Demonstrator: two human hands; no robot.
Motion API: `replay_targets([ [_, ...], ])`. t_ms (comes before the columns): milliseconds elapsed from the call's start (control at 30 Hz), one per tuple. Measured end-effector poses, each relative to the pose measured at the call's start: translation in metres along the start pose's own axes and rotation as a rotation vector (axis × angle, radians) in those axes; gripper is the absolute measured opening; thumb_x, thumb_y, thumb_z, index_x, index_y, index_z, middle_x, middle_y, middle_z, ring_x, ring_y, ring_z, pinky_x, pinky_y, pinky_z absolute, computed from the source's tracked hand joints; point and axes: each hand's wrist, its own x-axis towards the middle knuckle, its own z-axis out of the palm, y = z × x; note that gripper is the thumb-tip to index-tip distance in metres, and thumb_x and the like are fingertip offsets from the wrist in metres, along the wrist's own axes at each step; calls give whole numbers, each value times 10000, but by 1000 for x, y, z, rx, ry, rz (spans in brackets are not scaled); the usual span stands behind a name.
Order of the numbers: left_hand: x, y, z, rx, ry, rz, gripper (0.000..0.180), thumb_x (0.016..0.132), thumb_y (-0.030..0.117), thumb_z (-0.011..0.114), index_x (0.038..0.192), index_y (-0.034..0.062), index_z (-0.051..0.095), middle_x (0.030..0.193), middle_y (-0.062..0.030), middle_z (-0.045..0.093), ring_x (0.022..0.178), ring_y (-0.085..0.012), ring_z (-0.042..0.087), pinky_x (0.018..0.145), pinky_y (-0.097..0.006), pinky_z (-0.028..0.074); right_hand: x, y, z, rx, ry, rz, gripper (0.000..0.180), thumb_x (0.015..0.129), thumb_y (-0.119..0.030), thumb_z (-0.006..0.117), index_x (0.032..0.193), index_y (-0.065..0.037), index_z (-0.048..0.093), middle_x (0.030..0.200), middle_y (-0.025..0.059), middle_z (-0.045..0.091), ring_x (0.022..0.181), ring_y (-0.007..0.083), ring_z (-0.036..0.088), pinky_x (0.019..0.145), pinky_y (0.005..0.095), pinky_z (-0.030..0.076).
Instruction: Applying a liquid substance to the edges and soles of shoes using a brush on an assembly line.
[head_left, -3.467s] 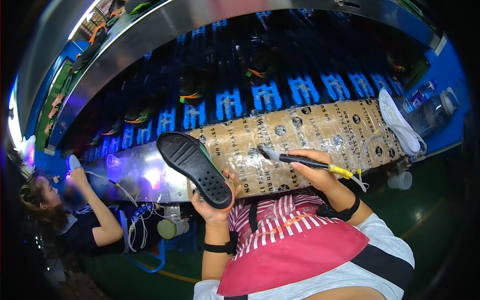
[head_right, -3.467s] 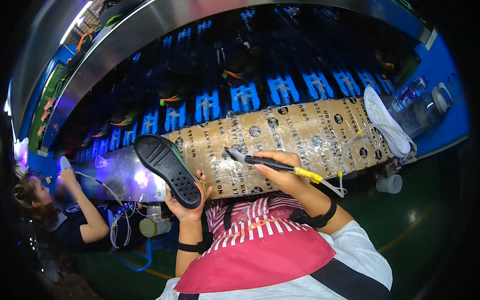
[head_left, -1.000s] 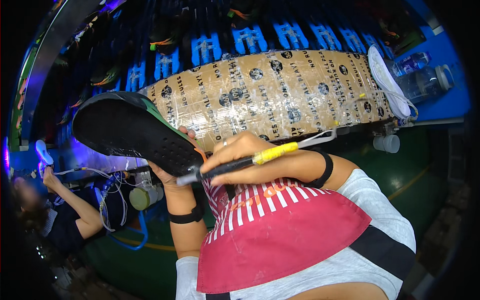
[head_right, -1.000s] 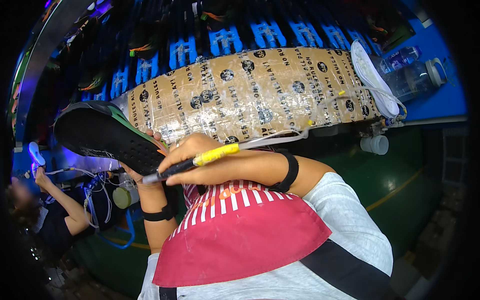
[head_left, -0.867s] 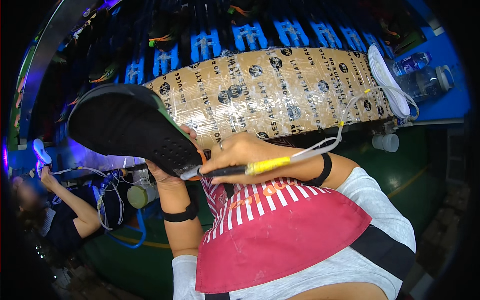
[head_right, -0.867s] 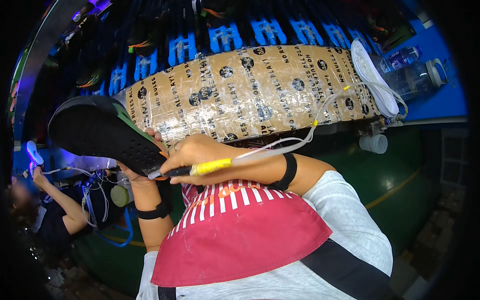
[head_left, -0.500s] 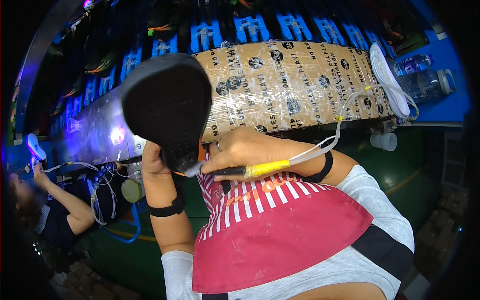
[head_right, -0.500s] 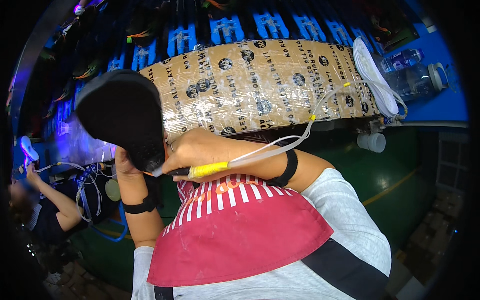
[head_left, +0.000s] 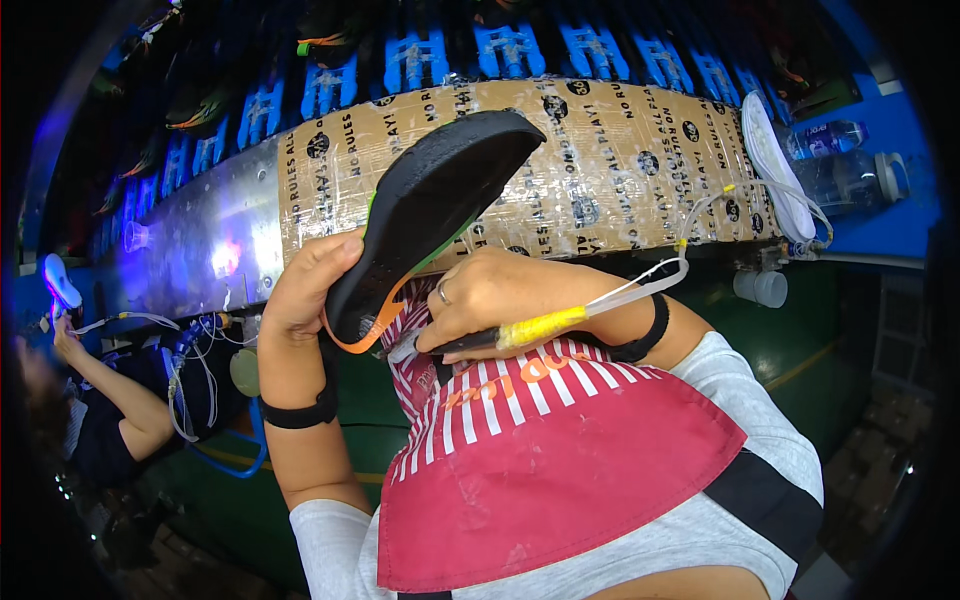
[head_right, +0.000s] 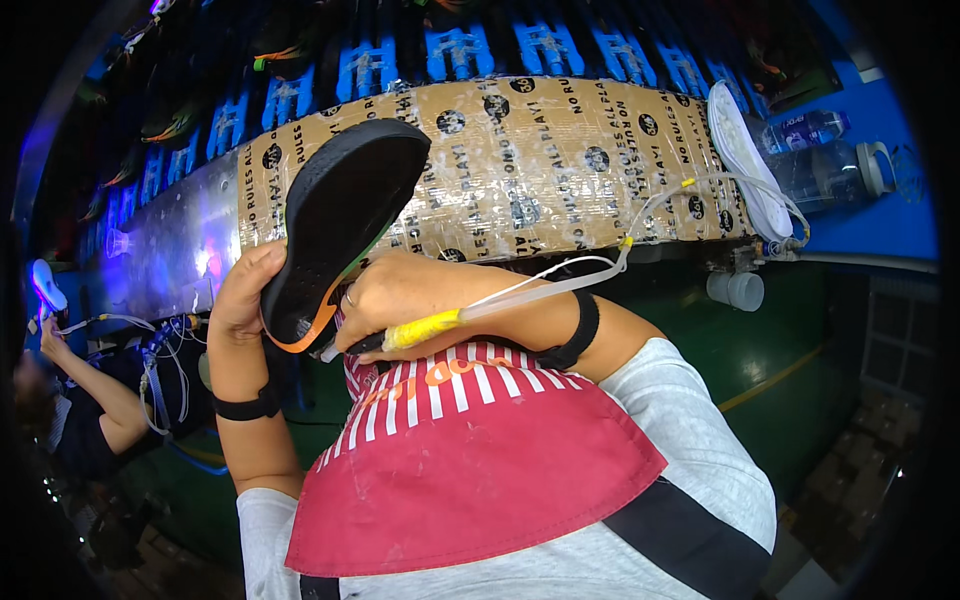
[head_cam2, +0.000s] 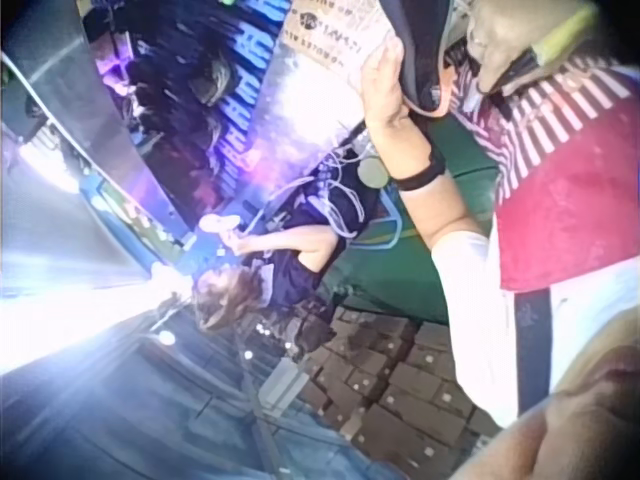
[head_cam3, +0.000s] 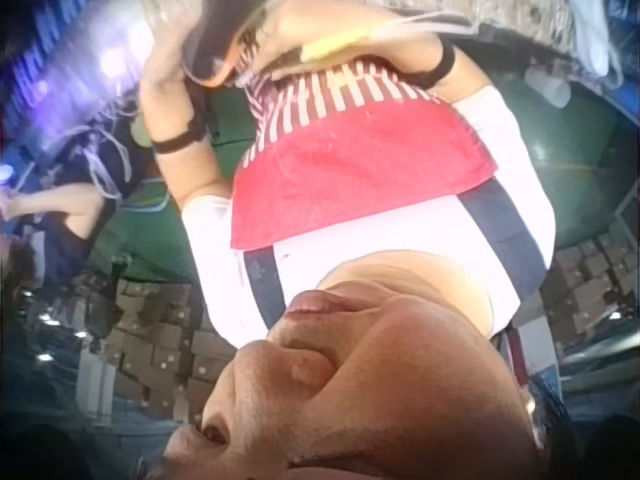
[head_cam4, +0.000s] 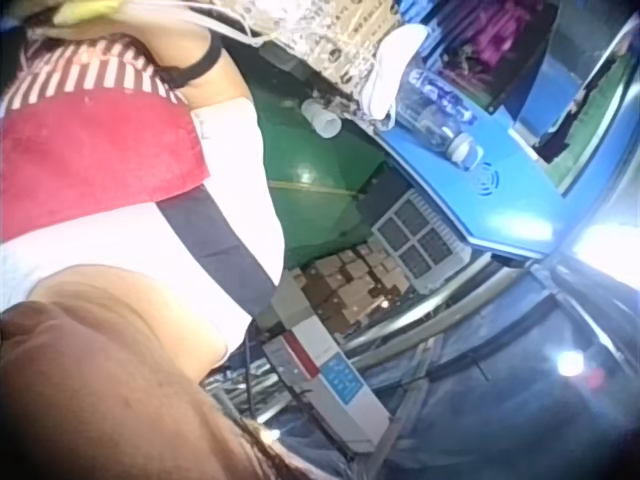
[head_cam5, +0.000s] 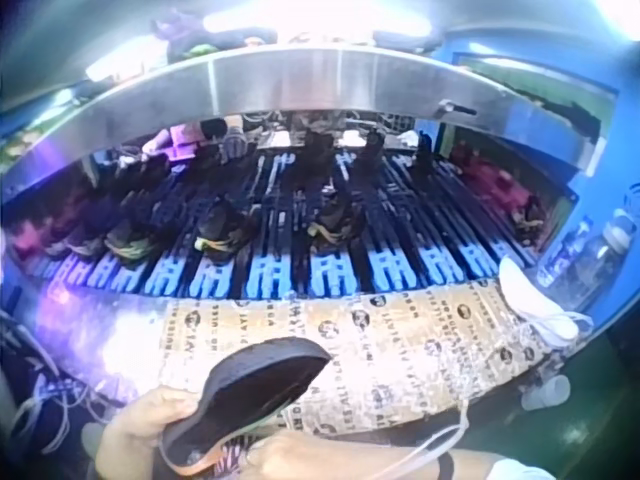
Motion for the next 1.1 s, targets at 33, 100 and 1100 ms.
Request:
replay_targets([
  [33, 1, 2, 2, 34, 19, -23, 378, 901, 209, 494, 1142, -80, 525, 974, -130, 628, 812, -145, 613, 727, -253, 495, -1, 1, 0, 43, 29, -3, 205, 708, -154, 689, 907, -124, 651, 643, 43, 542, 627, 224, 584, 543, 325, 472],
  [100, 3, 12, 7, 52, -17, -60, 377, 903, 218, 497, 1141, -72, 531, 963, -125, 632, 800, -140, 613, 714, -248, 498, 1, 5, 5, 0, 145, -11, 200, 711, -152, 688, 903, -118, 649, 642, 45, 540, 619, 227, 580, 537, 326, 468],
  [1100, 22, -53, -17, -620, 349, 249, 520, 939, 406, 327, 1182, -31, 466, 1038, -214, 594, 906, -337, 612, 795, -430, 513, -19, 10, -19, 491, 346, 349, 242, 698, -85, 728, 935, -59, 687, 755, 99, 667, 631, 136, 622, 572, 242, 468],
])
